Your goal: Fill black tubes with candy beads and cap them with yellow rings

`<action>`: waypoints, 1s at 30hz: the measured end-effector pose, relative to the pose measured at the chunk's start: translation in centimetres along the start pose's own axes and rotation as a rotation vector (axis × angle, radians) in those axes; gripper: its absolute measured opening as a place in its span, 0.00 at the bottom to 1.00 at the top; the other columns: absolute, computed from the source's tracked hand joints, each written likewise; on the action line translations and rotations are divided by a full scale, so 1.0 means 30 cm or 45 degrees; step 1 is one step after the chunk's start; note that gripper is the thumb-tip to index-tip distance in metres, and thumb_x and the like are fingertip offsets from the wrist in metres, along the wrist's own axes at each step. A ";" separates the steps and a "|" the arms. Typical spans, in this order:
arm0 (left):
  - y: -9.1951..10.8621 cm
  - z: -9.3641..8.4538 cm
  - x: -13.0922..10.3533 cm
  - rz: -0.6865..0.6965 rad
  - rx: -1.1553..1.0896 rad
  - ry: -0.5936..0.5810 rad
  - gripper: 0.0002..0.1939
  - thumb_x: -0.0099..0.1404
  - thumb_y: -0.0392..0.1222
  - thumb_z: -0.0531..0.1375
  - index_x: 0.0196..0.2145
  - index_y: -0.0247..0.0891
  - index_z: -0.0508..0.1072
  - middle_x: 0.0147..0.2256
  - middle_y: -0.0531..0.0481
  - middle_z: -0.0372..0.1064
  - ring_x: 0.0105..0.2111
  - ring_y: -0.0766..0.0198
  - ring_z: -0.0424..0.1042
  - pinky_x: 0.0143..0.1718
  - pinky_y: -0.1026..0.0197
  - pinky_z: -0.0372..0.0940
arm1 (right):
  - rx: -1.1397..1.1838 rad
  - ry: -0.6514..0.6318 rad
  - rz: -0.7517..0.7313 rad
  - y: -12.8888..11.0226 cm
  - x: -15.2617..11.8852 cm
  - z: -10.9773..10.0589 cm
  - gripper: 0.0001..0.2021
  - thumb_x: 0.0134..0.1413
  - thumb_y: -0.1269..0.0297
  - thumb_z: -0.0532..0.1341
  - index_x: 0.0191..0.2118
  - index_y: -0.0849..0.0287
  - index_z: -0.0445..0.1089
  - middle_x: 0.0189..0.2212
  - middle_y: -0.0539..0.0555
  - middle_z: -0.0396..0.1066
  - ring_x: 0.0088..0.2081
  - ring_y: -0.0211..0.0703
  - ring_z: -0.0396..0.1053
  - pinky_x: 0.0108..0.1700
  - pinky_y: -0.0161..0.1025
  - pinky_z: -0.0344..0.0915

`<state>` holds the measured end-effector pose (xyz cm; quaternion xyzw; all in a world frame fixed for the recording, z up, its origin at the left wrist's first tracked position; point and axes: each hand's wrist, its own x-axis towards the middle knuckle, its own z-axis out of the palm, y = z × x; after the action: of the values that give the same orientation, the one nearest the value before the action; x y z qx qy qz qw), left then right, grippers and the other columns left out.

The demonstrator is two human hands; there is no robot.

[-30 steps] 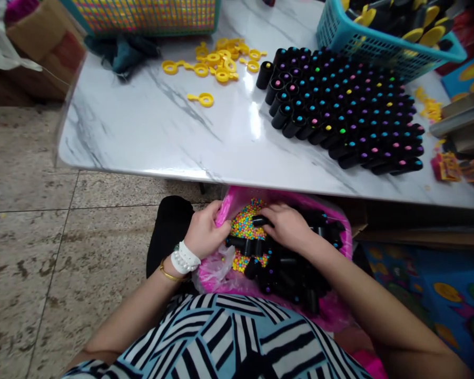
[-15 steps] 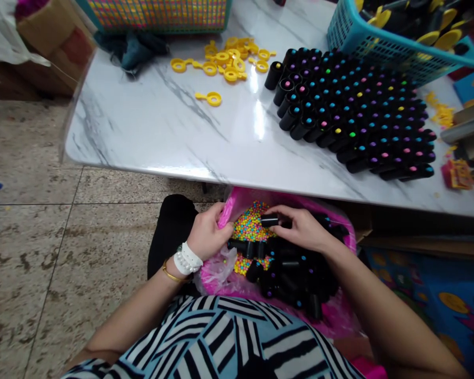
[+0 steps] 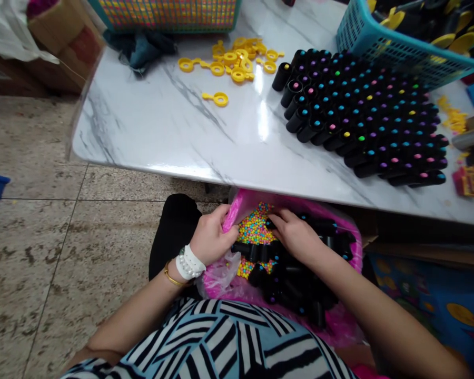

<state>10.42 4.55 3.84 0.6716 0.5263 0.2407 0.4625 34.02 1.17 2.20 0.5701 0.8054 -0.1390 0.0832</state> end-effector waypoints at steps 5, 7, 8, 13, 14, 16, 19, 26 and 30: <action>0.005 0.007 0.005 -0.001 -0.019 0.002 0.11 0.56 0.36 0.57 0.39 0.35 0.71 0.24 0.56 0.66 0.24 0.67 0.63 0.28 0.65 0.58 | 0.055 0.058 -0.058 -0.033 0.007 0.004 0.15 0.62 0.73 0.55 0.52 0.66 0.69 0.48 0.64 0.70 0.48 0.52 0.67 0.49 0.43 0.68; 0.005 0.009 0.007 0.005 -0.019 -0.001 0.12 0.57 0.36 0.57 0.40 0.36 0.71 0.25 0.55 0.67 0.25 0.66 0.65 0.29 0.64 0.59 | 0.081 0.081 -0.121 -0.078 0.025 0.007 0.14 0.62 0.73 0.54 0.50 0.64 0.71 0.47 0.64 0.71 0.47 0.52 0.67 0.48 0.44 0.68; 0.004 0.009 0.006 0.006 -0.016 -0.003 0.12 0.57 0.36 0.57 0.40 0.36 0.71 0.26 0.55 0.68 0.25 0.66 0.65 0.29 0.64 0.59 | 0.120 0.088 -0.160 -0.099 0.034 0.008 0.13 0.62 0.72 0.55 0.49 0.63 0.71 0.46 0.63 0.72 0.46 0.51 0.67 0.48 0.45 0.68; -0.008 0.007 -0.001 0.024 -0.015 -0.008 0.12 0.58 0.37 0.57 0.41 0.37 0.71 0.27 0.55 0.69 0.26 0.65 0.66 0.30 0.65 0.60 | 0.643 0.173 -0.314 -0.127 0.035 -0.011 0.13 0.55 0.70 0.64 0.47 0.58 0.73 0.41 0.56 0.75 0.45 0.48 0.69 0.50 0.46 0.67; -0.010 0.007 -0.002 0.023 -0.018 -0.008 0.12 0.58 0.37 0.57 0.41 0.36 0.71 0.27 0.55 0.69 0.26 0.65 0.66 0.30 0.64 0.60 | 0.791 0.173 -0.312 -0.115 0.025 -0.022 0.13 0.54 0.69 0.65 0.47 0.56 0.73 0.41 0.55 0.75 0.43 0.46 0.70 0.49 0.44 0.68; -0.011 0.007 -0.002 0.011 -0.022 -0.007 0.13 0.58 0.37 0.58 0.41 0.36 0.71 0.27 0.55 0.69 0.26 0.65 0.66 0.30 0.64 0.60 | 1.020 0.159 -0.278 -0.082 0.001 -0.047 0.14 0.54 0.67 0.66 0.47 0.54 0.73 0.42 0.52 0.75 0.38 0.41 0.72 0.43 0.39 0.70; 0.001 0.006 0.000 0.004 -0.031 -0.011 0.12 0.57 0.38 0.58 0.40 0.35 0.71 0.26 0.55 0.68 0.25 0.66 0.64 0.28 0.64 0.59 | 0.912 0.238 -0.203 -0.035 -0.020 -0.070 0.14 0.56 0.68 0.63 0.49 0.55 0.72 0.45 0.55 0.73 0.42 0.43 0.71 0.44 0.40 0.70; 0.029 0.003 0.000 0.012 -0.005 -0.011 0.11 0.57 0.38 0.58 0.39 0.35 0.71 0.25 0.56 0.66 0.24 0.67 0.63 0.28 0.65 0.59 | 0.201 0.038 -0.360 -0.070 0.021 -0.006 0.10 0.60 0.73 0.56 0.44 0.61 0.73 0.39 0.60 0.72 0.44 0.50 0.67 0.46 0.45 0.67; 0.016 0.000 -0.008 -0.008 -0.022 -0.006 0.11 0.57 0.39 0.58 0.38 0.36 0.71 0.24 0.58 0.64 0.23 0.68 0.62 0.27 0.65 0.58 | 0.691 0.114 -0.418 -0.093 0.012 0.002 0.15 0.54 0.78 0.60 0.47 0.58 0.71 0.43 0.56 0.73 0.48 0.45 0.69 0.52 0.43 0.66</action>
<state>10.58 4.32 4.31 0.6666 0.5253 0.2421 0.4703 31.28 0.62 2.38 0.4394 0.8231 -0.3352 -0.1312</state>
